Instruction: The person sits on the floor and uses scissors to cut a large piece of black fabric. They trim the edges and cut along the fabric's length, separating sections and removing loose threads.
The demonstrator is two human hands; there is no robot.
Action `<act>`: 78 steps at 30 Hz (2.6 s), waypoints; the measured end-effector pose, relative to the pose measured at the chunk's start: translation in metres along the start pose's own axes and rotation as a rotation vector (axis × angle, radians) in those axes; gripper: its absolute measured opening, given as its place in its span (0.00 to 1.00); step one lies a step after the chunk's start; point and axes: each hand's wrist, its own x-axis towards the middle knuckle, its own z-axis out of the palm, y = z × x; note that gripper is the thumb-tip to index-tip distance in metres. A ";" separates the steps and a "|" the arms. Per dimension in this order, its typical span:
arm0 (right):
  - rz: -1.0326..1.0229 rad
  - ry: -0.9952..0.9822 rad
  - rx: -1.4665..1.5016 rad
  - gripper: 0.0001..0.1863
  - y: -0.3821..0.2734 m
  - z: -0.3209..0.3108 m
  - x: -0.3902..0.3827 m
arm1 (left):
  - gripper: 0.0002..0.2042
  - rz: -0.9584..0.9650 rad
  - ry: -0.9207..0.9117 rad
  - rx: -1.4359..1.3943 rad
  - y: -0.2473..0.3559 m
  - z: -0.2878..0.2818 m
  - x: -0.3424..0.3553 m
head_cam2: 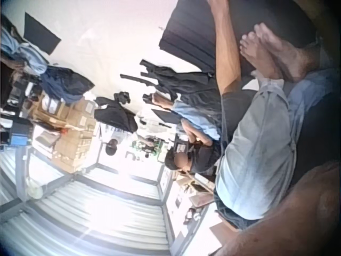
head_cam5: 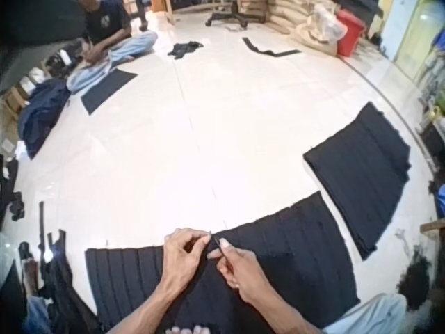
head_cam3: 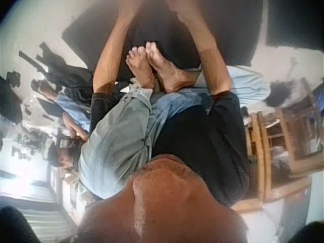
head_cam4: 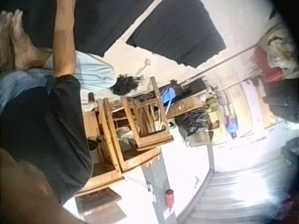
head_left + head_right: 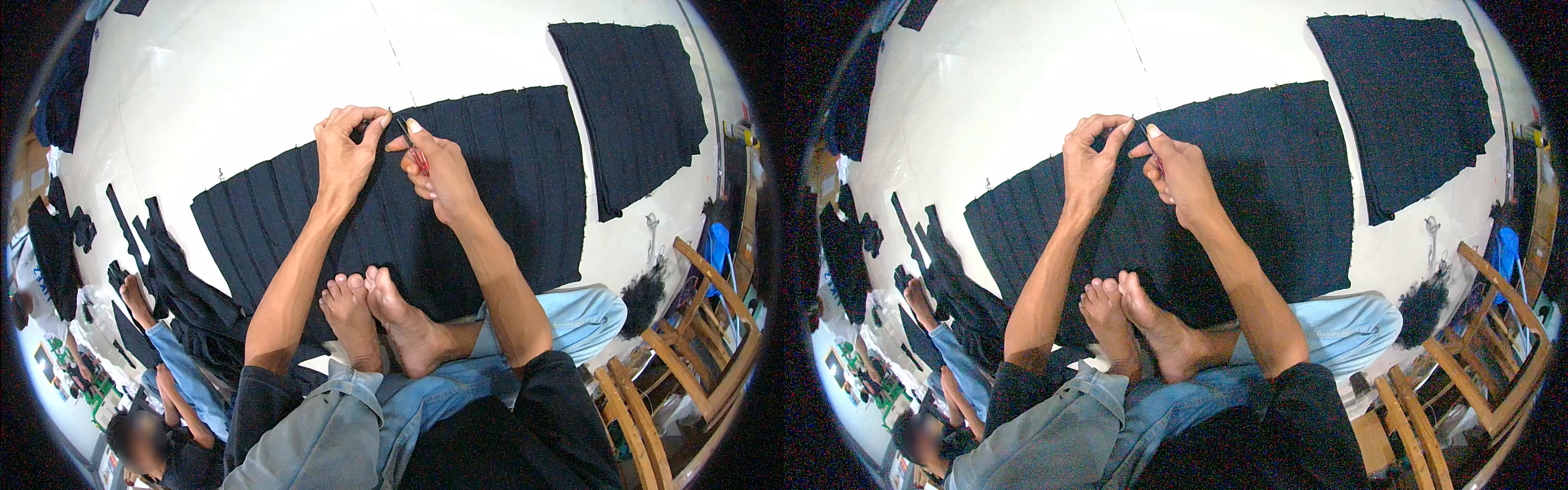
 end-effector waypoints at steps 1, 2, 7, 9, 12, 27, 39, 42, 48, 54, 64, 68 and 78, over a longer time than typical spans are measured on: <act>-0.004 0.006 -0.003 0.25 0.000 0.001 0.001 | 0.06 0.002 0.000 -0.002 0.000 -0.001 0.000; -0.008 0.014 -0.006 0.25 0.000 0.001 0.001 | 0.06 0.006 -0.001 -0.002 0.000 -0.001 0.000; -0.014 0.039 -0.026 0.24 -0.002 0.005 0.001 | 0.04 0.064 0.049 -0.054 -0.005 0.003 -0.001; -0.013 0.042 -0.021 0.24 -0.003 0.005 0.003 | 0.04 0.063 0.030 -0.030 -0.006 0.002 -0.002; 0.038 0.047 0.052 0.22 -0.009 0.007 0.005 | 0.05 0.082 0.009 0.031 -0.005 0.002 -0.003; -0.145 0.096 0.085 0.22 -0.027 0.004 -0.003 | 0.05 0.433 0.004 0.268 -0.003 -0.002 -0.030; 0.021 0.074 -0.146 0.25 -0.016 0.005 0.008 | 0.13 0.114 0.062 0.307 0.001 -0.002 -0.013; 0.036 0.029 -0.174 0.25 -0.017 0.010 0.006 | 0.09 0.067 -0.006 0.338 0.003 -0.011 -0.011; 0.105 -0.006 -0.123 0.25 -0.011 0.015 0.005 | 0.06 0.016 -0.050 0.262 0.004 -0.015 -0.003; 0.093 0.036 -0.092 0.24 -0.007 0.022 0.004 | 0.05 -0.047 -0.020 0.066 -0.008 -0.015 -0.002; 0.096 0.088 -0.073 0.24 -0.006 0.028 0.003 | 0.05 -0.119 -0.008 -0.141 -0.008 -0.014 -0.002; 0.097 0.102 -0.066 0.24 -0.006 0.029 0.004 | 0.05 -0.148 -0.055 -0.238 -0.010 -0.016 -0.004; 0.078 0.103 -0.066 0.22 -0.004 0.026 0.010 | 0.07 -0.172 -0.076 -0.267 -0.008 -0.015 -0.005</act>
